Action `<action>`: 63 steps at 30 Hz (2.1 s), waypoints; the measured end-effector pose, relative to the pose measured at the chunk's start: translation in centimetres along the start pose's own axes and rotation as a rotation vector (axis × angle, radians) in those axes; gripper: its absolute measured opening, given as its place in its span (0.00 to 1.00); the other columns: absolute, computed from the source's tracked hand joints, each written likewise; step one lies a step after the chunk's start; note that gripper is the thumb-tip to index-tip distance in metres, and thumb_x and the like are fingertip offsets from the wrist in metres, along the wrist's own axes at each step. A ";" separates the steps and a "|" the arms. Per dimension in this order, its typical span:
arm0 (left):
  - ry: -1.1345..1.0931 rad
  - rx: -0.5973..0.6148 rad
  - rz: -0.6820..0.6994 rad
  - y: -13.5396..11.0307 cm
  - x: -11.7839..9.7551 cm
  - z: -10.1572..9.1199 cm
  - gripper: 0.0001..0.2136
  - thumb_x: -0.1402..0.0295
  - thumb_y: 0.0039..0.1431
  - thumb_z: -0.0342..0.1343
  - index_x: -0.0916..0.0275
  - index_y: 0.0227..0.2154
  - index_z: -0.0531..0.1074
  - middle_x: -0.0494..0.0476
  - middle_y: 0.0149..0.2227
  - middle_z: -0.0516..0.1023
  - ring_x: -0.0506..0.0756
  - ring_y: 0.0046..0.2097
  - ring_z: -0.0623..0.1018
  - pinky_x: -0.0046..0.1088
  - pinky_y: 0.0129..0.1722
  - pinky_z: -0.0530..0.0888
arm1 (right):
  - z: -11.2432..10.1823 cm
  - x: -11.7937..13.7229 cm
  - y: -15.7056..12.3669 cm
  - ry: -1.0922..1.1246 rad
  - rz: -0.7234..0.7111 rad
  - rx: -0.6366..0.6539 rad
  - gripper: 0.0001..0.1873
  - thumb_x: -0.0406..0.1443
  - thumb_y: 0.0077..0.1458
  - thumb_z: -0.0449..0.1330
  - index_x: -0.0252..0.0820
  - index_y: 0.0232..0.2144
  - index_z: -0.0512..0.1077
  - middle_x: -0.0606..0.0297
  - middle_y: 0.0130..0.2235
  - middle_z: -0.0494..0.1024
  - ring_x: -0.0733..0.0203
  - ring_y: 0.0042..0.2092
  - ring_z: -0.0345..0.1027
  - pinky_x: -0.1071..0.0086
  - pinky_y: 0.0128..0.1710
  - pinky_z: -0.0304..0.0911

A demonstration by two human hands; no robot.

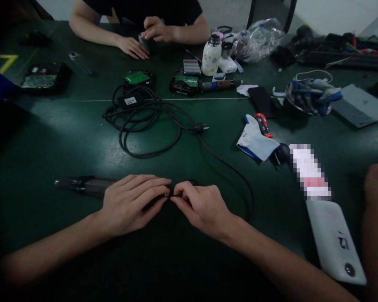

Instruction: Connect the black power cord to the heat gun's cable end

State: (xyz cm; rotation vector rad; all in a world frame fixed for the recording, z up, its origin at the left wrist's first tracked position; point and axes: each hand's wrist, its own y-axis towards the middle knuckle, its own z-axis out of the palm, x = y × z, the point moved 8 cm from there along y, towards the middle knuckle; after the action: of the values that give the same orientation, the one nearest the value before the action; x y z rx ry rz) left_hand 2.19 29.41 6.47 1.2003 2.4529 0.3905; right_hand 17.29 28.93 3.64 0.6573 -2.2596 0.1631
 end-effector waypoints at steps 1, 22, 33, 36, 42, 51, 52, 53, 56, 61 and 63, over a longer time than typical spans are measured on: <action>0.010 -0.001 0.000 0.0 0.0 0.0 0.10 0.66 0.67 0.59 0.57 0.49 0.75 0.50 0.57 0.81 0.57 0.53 0.80 0.36 0.49 0.74 | -0.1 0.0 0.0 0.000 0.000 -0.005 0.07 0.40 0.73 0.57 0.43 0.46 0.69 0.72 0.29 0.76 0.68 0.27 0.66 0.74 0.30 0.57; 0.013 0.007 0.030 -0.2 0.0 0.1 0.11 0.67 0.68 0.60 0.58 0.51 0.75 0.49 0.58 0.79 0.56 0.54 0.79 0.36 0.49 0.73 | 0.0 -0.1 0.2 0.039 0.025 0.022 0.06 0.39 0.73 0.56 0.43 0.46 0.69 0.71 0.30 0.77 0.67 0.28 0.68 0.73 0.31 0.58; 0.024 0.006 0.022 -0.2 0.1 0.2 0.10 0.66 0.68 0.60 0.57 0.50 0.75 0.48 0.58 0.79 0.56 0.53 0.79 0.36 0.47 0.73 | 0.1 -0.2 0.3 0.063 0.040 0.013 0.06 0.40 0.73 0.57 0.43 0.45 0.70 0.72 0.29 0.76 0.68 0.27 0.67 0.74 0.30 0.57; 0.034 0.005 0.023 -0.2 0.1 0.1 0.10 0.64 0.68 0.60 0.58 0.50 0.75 0.48 0.58 0.80 0.56 0.53 0.79 0.37 0.47 0.73 | 0.1 -0.2 0.3 0.073 0.037 0.011 0.07 0.40 0.73 0.56 0.43 0.45 0.70 0.72 0.29 0.76 0.68 0.27 0.67 0.74 0.30 0.57; 0.040 0.004 0.036 -0.2 -0.1 0.0 0.11 0.66 0.68 0.60 0.57 0.51 0.75 0.49 0.58 0.80 0.57 0.53 0.79 0.37 0.47 0.72 | 0.1 -0.4 0.2 0.083 0.044 0.016 0.07 0.40 0.73 0.56 0.43 0.44 0.69 0.73 0.28 0.76 0.68 0.26 0.68 0.74 0.31 0.57; 0.052 0.009 0.031 0.0 0.0 0.3 0.11 0.65 0.68 0.60 0.56 0.51 0.76 0.47 0.59 0.79 0.56 0.53 0.79 0.37 0.46 0.73 | 0.1 -0.4 0.2 0.087 0.041 0.006 0.06 0.40 0.73 0.57 0.44 0.44 0.70 0.74 0.27 0.76 0.68 0.27 0.68 0.73 0.31 0.57; 0.056 0.010 0.032 0.0 0.0 0.2 0.10 0.66 0.68 0.60 0.56 0.51 0.76 0.47 0.59 0.79 0.56 0.53 0.79 0.37 0.46 0.73 | 0.1 -0.4 0.2 0.086 0.042 0.003 0.06 0.40 0.73 0.57 0.44 0.44 0.70 0.74 0.27 0.76 0.68 0.27 0.68 0.73 0.31 0.57; 0.058 0.012 0.033 -0.1 0.0 0.2 0.09 0.66 0.68 0.60 0.57 0.50 0.76 0.47 0.59 0.79 0.56 0.53 0.79 0.37 0.46 0.73 | 0.1 -0.4 0.2 0.084 0.046 0.002 0.06 0.40 0.73 0.57 0.44 0.44 0.70 0.74 0.27 0.76 0.68 0.26 0.68 0.73 0.31 0.57; 0.062 0.013 0.020 -0.1 0.1 0.2 0.09 0.64 0.69 0.60 0.57 0.49 0.76 0.47 0.59 0.79 0.56 0.53 0.79 0.37 0.46 0.73 | 0.2 -0.5 0.1 0.085 0.053 0.007 0.07 0.40 0.73 0.57 0.44 0.45 0.70 0.74 0.27 0.76 0.68 0.26 0.68 0.73 0.31 0.57; 0.059 0.006 0.041 -0.1 0.0 0.3 0.12 0.65 0.68 0.60 0.55 0.53 0.75 0.47 0.59 0.79 0.56 0.53 0.79 0.37 0.46 0.73 | 0.2 -0.6 0.1 0.103 0.061 0.018 0.06 0.40 0.74 0.57 0.44 0.45 0.69 0.74 0.28 0.76 0.68 0.27 0.68 0.73 0.32 0.57; 0.054 0.007 0.039 -0.1 0.1 0.3 0.10 0.65 0.69 0.60 0.56 0.50 0.75 0.47 0.58 0.80 0.55 0.53 0.79 0.36 0.47 0.73 | 0.2 -0.6 0.1 0.103 0.062 0.019 0.06 0.40 0.74 0.56 0.44 0.45 0.69 0.73 0.28 0.76 0.68 0.27 0.68 0.73 0.32 0.57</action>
State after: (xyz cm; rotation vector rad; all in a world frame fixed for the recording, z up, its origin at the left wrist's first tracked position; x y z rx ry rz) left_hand 2.22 29.43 6.17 1.2575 2.4812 0.4311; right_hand 17.45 29.21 3.09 0.5754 -2.1827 0.2435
